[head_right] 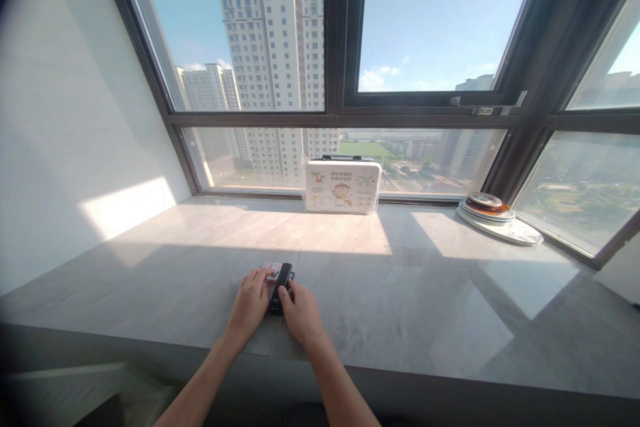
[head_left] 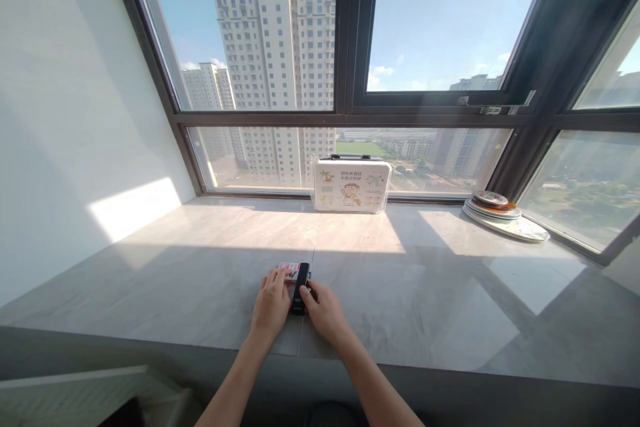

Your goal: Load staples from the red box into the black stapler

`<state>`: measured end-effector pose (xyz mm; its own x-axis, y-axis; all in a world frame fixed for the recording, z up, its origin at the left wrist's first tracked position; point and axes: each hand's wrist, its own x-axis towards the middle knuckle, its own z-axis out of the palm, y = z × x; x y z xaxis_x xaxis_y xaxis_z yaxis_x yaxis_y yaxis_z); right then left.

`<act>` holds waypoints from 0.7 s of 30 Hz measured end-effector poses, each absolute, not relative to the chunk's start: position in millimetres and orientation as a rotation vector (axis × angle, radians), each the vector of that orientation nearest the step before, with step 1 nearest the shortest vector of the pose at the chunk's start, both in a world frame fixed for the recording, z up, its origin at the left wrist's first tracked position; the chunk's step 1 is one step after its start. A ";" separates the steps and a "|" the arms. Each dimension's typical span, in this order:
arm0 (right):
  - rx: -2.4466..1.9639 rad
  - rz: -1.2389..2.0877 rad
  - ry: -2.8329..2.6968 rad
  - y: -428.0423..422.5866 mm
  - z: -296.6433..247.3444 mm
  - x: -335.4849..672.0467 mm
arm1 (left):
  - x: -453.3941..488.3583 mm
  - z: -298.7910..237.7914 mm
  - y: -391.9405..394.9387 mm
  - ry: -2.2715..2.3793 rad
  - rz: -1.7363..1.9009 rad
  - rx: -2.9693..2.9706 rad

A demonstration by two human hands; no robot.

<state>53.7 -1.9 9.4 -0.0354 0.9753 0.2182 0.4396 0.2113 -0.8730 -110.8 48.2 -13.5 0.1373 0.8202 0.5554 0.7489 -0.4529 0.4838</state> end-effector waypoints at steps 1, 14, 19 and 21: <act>-1.360 0.781 -1.621 -0.8 7.6 53.5 | -113.5 -13.3 50.6 1.581 1.235 2.283; -1.358 0.790 -1.606 2.9 -0.2 53.3 | -120.6 -19.5 58.4 1.539 1.328 2.161; -1.356 0.806 -1.601 2.5 -0.6 52.9 | -121.7 -20.5 58.5 1.531 1.348 2.143; -1.355 0.813 -1.601 2.2 -0.5 53.2 | -122.2 -20.5 59.4 1.522 1.356 2.136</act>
<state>53.2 2.2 -0.5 -0.0370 0.9792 0.1997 0.4163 0.1968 -0.8877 -122.2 59.4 -20.5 0.0550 0.8253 0.5619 0.6529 -0.4556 0.6052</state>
